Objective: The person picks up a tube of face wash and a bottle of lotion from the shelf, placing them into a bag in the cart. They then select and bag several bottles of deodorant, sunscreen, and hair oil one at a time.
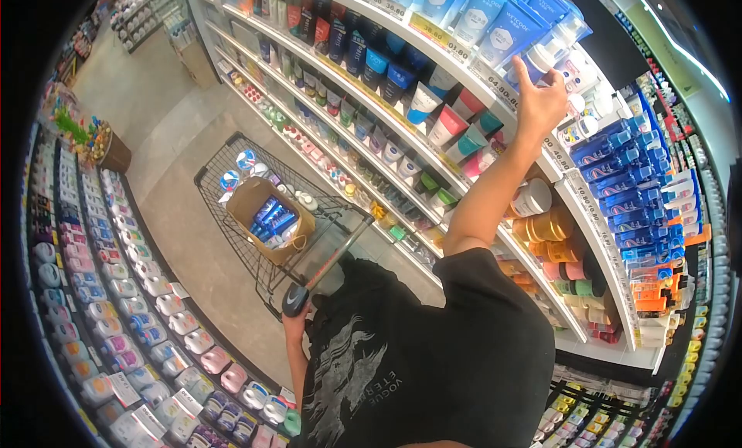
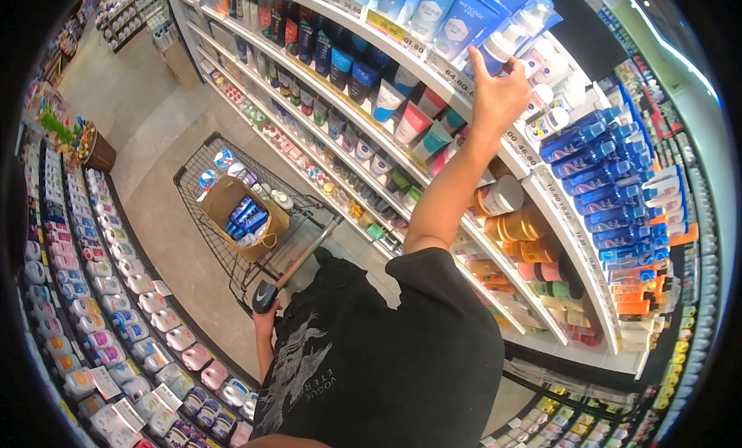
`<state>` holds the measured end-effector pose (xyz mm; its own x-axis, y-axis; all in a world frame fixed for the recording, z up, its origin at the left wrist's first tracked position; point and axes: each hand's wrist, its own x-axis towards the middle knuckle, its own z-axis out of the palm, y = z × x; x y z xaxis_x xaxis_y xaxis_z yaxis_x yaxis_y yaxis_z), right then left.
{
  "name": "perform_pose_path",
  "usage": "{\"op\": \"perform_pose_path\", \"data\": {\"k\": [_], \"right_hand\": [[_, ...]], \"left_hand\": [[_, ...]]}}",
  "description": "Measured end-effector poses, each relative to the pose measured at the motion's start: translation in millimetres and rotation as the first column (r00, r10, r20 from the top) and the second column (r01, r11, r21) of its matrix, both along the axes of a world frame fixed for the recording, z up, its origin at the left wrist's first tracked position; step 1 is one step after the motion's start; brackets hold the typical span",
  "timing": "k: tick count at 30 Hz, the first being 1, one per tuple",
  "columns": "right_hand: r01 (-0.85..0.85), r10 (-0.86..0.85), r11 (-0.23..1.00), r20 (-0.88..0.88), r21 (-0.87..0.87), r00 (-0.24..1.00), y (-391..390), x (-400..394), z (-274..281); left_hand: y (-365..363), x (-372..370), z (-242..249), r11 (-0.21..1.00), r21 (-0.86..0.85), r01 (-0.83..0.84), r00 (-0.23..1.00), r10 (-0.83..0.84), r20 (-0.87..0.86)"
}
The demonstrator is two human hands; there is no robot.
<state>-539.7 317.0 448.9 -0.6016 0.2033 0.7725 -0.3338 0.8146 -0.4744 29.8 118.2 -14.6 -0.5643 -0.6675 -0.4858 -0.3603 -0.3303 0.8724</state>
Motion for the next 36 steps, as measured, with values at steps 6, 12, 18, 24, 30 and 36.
{"op": "perform_pose_path", "data": {"k": [6,12,18,24,30,36], "right_hand": [[0.010,-0.010,1.000,-0.047,-0.003,0.999,-4.0,4.8,-1.8],[-0.388,0.216,0.900,-0.569,-0.199,0.793,-38.2,98.6,-4.3],[-0.896,0.966,0.245,0.013,-0.372,0.258,-164.4,199.0,-156.3],[-0.994,0.728,-0.035,0.679,-0.102,-0.095,-211.9,241.8,-317.5],[-0.991,0.696,-0.132,0.714,0.024,-0.076,-310.0,226.8,-430.9],[-0.881,0.244,-0.424,0.963,0.209,0.111,-372.0,243.2,-521.7]], "left_hand": [[-0.6,4.0,-13.3,1.000,-0.002,-0.003,1.000,0.003,-0.016],[-3.7,1.6,-28.3,1.000,-0.028,-0.007,0.998,0.005,-0.056],[-1.3,9.2,-32.0,0.994,-0.104,-0.027,0.999,0.029,0.024],[1.6,-4.2,-1.9,0.990,0.067,-0.124,0.990,0.119,0.073],[7.7,-8.5,4.0,0.989,0.066,-0.131,0.991,0.128,0.049],[6.2,-6.3,-1.5,0.990,0.063,-0.125,0.992,0.126,-0.007]]}}
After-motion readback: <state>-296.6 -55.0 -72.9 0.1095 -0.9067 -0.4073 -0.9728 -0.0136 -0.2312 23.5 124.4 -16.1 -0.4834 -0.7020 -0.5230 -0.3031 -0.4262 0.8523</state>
